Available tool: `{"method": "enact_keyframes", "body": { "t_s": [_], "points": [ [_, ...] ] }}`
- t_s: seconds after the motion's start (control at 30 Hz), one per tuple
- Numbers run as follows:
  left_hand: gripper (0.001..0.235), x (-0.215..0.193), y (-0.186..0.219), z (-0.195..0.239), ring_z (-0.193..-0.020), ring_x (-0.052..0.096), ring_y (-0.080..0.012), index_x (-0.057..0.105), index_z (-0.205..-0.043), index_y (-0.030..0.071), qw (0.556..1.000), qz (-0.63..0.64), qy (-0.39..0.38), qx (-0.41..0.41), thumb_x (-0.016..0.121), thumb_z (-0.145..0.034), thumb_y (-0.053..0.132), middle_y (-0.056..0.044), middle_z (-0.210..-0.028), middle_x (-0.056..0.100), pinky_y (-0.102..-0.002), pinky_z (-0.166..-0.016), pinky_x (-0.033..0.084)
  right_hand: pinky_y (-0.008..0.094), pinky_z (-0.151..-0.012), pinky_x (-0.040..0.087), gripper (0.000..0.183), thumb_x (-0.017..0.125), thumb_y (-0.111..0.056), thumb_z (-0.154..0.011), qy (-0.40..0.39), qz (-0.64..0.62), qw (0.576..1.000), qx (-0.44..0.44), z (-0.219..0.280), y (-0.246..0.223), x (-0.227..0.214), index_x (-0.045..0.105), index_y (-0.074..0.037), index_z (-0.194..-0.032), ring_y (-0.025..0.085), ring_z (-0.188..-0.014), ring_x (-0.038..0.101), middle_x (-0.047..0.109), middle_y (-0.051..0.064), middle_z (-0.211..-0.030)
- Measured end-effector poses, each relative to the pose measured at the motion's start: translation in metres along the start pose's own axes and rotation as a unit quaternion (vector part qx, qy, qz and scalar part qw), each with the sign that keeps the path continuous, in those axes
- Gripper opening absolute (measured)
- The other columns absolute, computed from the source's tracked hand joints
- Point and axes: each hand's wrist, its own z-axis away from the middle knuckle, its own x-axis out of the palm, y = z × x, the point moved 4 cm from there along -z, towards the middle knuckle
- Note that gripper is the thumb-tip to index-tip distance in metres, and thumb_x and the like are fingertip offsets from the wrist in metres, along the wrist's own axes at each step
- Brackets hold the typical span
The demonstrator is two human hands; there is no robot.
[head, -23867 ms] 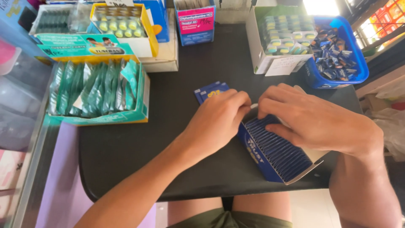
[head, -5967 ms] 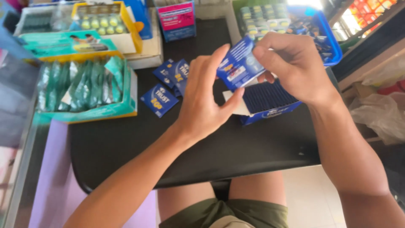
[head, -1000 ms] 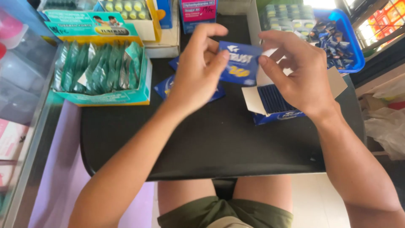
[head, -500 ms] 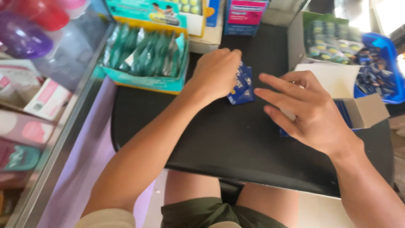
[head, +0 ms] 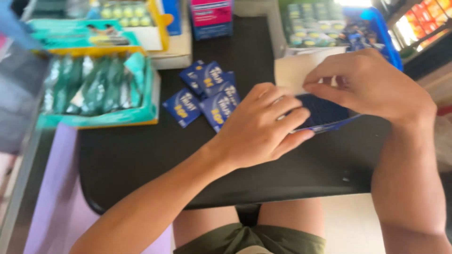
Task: The person opens a blue cardboard box labeled 'TRUST 2GO' and removes multiple small blue sachets one by one. They place the sachets on the black table surface next to the box. The person handles the sachets and the box with their hands throughout the process.
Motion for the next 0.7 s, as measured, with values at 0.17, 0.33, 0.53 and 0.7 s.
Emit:
{"method": "enact_keyframes", "body": {
  "t_s": [0.17, 0.33, 0.53, 0.7],
  "points": [
    [0.030, 0.005, -0.009, -0.005, -0.108, 0.060, -0.0314, 0.068, -0.104, 0.002, 0.998, -0.024, -0.033, -0.057, 0.080, -0.094, 0.027, -0.012, -0.107, 0.065, -0.047, -0.100, 0.047, 0.039, -0.065, 0.056, 0.020, 0.077, -0.014, -0.082, -0.068, -0.050, 0.996, -0.041, -0.001, -0.014, 0.012, 0.076, -0.007, -0.101, 0.030, -0.075, 0.073, 0.075, 0.012, -0.087],
    [0.036, 0.000, -0.009, -0.009, -0.107, 0.060, -0.0325, 0.068, -0.110, -0.001, 0.994, -0.028, -0.054, -0.087, 0.082, -0.090, 0.026, -0.013, -0.109, 0.065, -0.046, -0.096, 0.048, 0.049, -0.062, 0.051, 0.020, 0.077, -0.022, -0.078, -0.103, 0.021, 0.994, -0.014, 0.001, -0.026, 0.012, 0.075, -0.010, -0.094, 0.038, -0.078, 0.069, 0.074, 0.013, -0.082],
    [0.033, 0.000, -0.007, -0.015, -0.107, 0.058, -0.0321, 0.071, -0.109, 0.004, 0.991, -0.071, -0.097, -0.067, 0.079, -0.091, 0.030, -0.011, -0.107, 0.064, -0.046, -0.094, 0.046, 0.050, -0.069, 0.053, 0.015, 0.074, -0.032, -0.087, -0.122, 0.086, 0.984, 0.101, 0.006, -0.007, 0.003, 0.076, -0.018, -0.092, 0.036, -0.079, 0.071, 0.074, 0.013, -0.075],
    [0.030, 0.004, -0.011, -0.012, -0.107, 0.057, -0.0317, 0.070, -0.113, 0.006, 0.991, -0.039, -0.100, -0.086, 0.077, -0.094, 0.029, -0.011, -0.109, 0.063, -0.044, -0.095, 0.047, 0.051, -0.070, 0.050, 0.014, 0.073, -0.022, -0.085, -0.064, 0.065, 0.995, 0.044, 0.010, -0.005, 0.019, 0.073, -0.009, -0.088, 0.038, -0.085, 0.068, 0.071, 0.013, -0.086]
  ]
}}
